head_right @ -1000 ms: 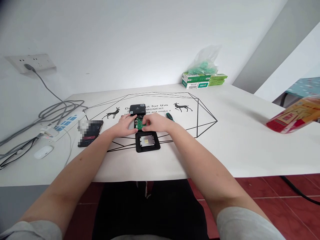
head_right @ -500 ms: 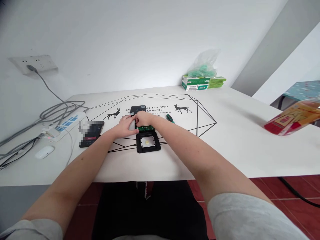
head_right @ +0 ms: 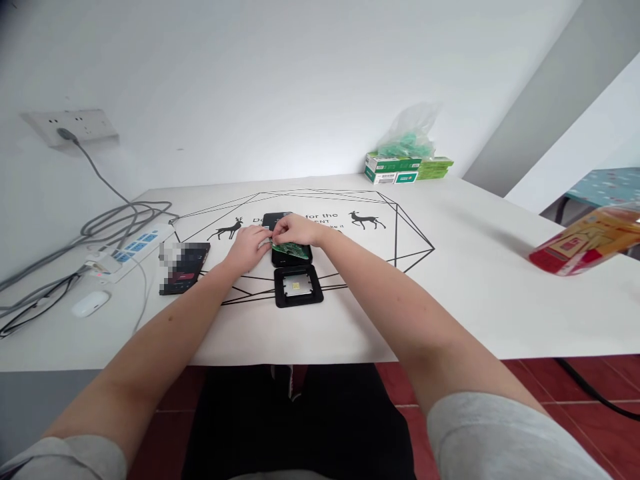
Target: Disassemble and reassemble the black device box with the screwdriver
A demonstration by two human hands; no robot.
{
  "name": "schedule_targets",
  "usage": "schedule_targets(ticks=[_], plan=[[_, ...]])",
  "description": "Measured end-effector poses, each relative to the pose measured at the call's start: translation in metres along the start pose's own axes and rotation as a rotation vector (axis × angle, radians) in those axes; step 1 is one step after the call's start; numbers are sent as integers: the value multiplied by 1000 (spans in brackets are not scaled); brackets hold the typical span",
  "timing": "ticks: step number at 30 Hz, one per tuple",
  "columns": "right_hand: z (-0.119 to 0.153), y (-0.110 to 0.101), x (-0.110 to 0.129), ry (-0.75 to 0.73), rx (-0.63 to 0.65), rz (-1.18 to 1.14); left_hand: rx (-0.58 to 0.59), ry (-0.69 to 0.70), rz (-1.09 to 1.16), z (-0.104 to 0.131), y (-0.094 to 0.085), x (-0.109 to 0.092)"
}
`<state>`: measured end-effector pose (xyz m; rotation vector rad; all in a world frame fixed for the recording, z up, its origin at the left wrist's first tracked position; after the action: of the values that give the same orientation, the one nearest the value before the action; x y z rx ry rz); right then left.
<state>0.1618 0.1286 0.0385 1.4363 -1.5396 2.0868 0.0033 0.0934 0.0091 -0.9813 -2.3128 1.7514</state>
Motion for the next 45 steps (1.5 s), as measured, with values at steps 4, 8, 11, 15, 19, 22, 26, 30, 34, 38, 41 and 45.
schedule_targets(ticks=[4, 8, 11, 15, 19, 22, 26, 30, 34, 38, 41, 45], plan=[[44, -25, -31, 317, -480, -133, -136, -6, 24, 1, -12, -2], [67, -3, -55, 525, -295, -662, -246, -16, 69, 5, -19, -6], [64, 3, -56, 505, -293, -870, -139, 31, 68, 4, -12, -14], [63, -17, -70, 527, -510, -779, 28, 24, 40, 4, 0, -14], [77, -50, -91, 545, -699, -594, 221, -30, 2, 8, 12, -1], [83, -59, -102, 564, -736, -439, 238, -67, 9, 9, 11, 7], [77, -53, -105, 571, -692, -213, 255, -91, 49, 10, 7, 12], [72, -51, -103, 586, -632, 65, 260, -129, 59, 10, 6, 17], [71, -50, -96, 617, -549, 306, 269, -157, 46, 9, 9, 20], [73, -48, -88, 663, -483, 456, 278, -147, 48, 9, 15, 20], [78, -53, -84, 686, -475, 523, 243, -143, 65, 10, 9, 15], [91, -70, -88, 733, -509, 574, 186, -39, 118, 11, -21, -8]])
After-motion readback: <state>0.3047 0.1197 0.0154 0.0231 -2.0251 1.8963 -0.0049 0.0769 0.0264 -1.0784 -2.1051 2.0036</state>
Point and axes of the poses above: each hand's wrist, its own z-axis away from the middle knuckle, its own y-axis out of the palm, x = y × z, the point moved 6 cm from there along -z, towards the middle knuckle, and after that the axes turned 5 degrees about z, right-handed, at the moved point
